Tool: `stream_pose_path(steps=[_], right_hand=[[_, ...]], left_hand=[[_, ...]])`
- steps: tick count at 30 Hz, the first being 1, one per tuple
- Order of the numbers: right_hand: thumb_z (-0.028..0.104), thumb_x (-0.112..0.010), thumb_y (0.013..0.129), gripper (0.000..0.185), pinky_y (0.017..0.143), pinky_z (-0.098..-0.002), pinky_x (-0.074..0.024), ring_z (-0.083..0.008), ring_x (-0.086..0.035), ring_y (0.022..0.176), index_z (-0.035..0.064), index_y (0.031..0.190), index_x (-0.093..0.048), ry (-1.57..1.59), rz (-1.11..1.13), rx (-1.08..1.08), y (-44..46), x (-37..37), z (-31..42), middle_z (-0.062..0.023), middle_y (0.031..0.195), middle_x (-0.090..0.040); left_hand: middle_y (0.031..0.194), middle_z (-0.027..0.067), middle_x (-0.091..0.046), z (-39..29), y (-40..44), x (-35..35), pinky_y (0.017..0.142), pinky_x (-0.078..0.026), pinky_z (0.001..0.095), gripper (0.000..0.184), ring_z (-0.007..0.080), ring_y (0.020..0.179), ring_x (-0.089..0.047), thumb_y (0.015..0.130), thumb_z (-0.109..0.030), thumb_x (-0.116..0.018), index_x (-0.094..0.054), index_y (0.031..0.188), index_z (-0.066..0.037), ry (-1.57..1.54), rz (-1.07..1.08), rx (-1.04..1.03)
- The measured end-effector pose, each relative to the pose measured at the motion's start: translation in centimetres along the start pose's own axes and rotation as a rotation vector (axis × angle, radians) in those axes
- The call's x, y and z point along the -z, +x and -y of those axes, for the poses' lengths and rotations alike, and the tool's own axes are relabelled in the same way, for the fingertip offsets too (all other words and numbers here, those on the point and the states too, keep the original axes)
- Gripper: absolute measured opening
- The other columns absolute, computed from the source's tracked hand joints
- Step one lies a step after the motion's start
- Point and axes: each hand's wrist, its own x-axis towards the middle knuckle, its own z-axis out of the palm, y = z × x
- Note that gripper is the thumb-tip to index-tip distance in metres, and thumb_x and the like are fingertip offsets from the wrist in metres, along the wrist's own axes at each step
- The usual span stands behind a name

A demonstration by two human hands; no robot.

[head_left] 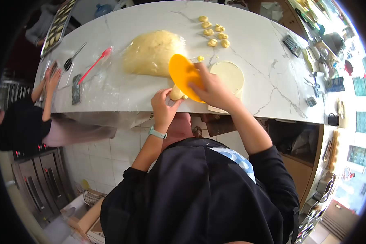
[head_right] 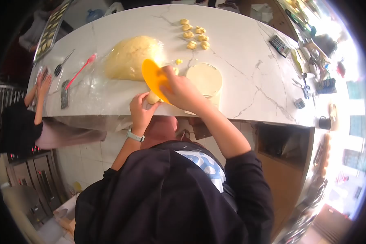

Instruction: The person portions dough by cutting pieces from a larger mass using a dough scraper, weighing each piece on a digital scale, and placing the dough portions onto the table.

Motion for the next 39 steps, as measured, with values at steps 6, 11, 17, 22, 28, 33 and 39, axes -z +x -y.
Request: stream_pose_path(steps=[6,11,17,22,28,33,39], right_hand=[[0.006,-0.051,0.077,0.037,0.057,-0.0506,-0.0446,-0.043,-0.059,0.063,0.0018,0.111,-0.036,-0.376,0.373,0.137,6.6,-4.7,0.8,-0.0218,0.066,-0.059],[0.009,-0.055,0.082,0.036,0.054,-0.0502,-0.046,-0.044,-0.058,0.06,-0.0024,0.111,-0.037,-0.209,0.006,0.121,1.9,-9.5,-2.2,-0.0239,0.066,-0.058],[0.0,-0.058,0.086,0.038,0.063,-0.0327,-0.0531,-0.0267,-0.065,0.081,0.001,0.117,-0.034,0.157,-0.591,0.338,-3.6,-8.6,-6.4,-0.018,0.095,-0.06],[0.011,-0.064,0.087,0.043,0.083,-0.0296,-0.0476,-0.0185,-0.055,0.102,0.0029,0.116,-0.034,0.399,-1.127,0.062,-5.5,0.2,-4.8,-0.0139,0.111,-0.051],[0.017,-0.065,0.087,0.05,0.087,-0.0293,-0.0452,-0.0197,-0.051,0.107,0.0011,0.121,-0.032,0.293,-1.339,-0.042,-9.5,3.1,-5.9,-0.0143,0.114,-0.05],[0.016,-0.064,0.087,0.044,0.084,-0.0283,-0.0463,-0.0178,-0.056,0.099,0.0016,0.12,-0.037,0.377,-1.26,-0.123,-11.6,3.1,-6.5,-0.011,0.109,-0.054],[0.01,-0.064,0.087,0.042,0.079,-0.027,-0.048,-0.0151,-0.058,0.096,0.002,0.12,-0.04,0.732,-0.781,-0.096,-8.5,-0.8,-3.3,-0.0103,0.106,-0.058]], left_hand=[[0.1,0.0129,-0.062,0.9,-1.4,1.0,0.082,-0.051,0.0305,0.031,0.0209,0.09,-0.063,0.07,0.0,-0.075,-0.06,0.098,0.003,-0.178,0.055,0.161],[0.098,0.0103,-0.061,1.8,-1.6,1.6,0.074,-0.051,0.0267,0.033,0.0171,0.084,-0.062,0.071,0.0,-0.074,-0.059,0.101,0.002,-0.269,0.149,0.174],[0.101,0.0081,-0.059,-2.1,1.4,2.8,0.064,-0.047,0.0204,0.024,0.0104,0.076,-0.059,0.079,-0.008,-0.07,-0.059,0.099,0.001,-0.511,0.22,0.463],[0.109,0.0116,-0.057,-5.4,7.2,-1.7,0.073,-0.05,0.024,0.036,0.0124,0.085,-0.059,0.091,-0.023,-0.059,-0.054,0.112,0.005,-1.12,0.538,0.765],[0.11,0.0124,-0.058,-7.4,8.1,-5.5,0.084,-0.05,0.0285,0.039,0.0176,0.095,-0.059,0.093,-0.021,-0.056,-0.051,0.117,0.009,-1.157,0.537,0.715],[0.114,0.0127,-0.057,-5.3,4.7,-1.8,0.083,-0.051,0.0297,0.042,0.0189,0.101,-0.06,0.09,-0.017,-0.06,-0.049,0.123,0.006,-0.417,0.47,0.293],[0.113,0.0134,-0.06,-10.6,2.8,-0.2,0.086,-0.05,0.0309,0.034,0.0187,0.101,-0.061,0.088,-0.009,-0.06,-0.053,0.118,0.005,-1.481,0.693,0.74]])
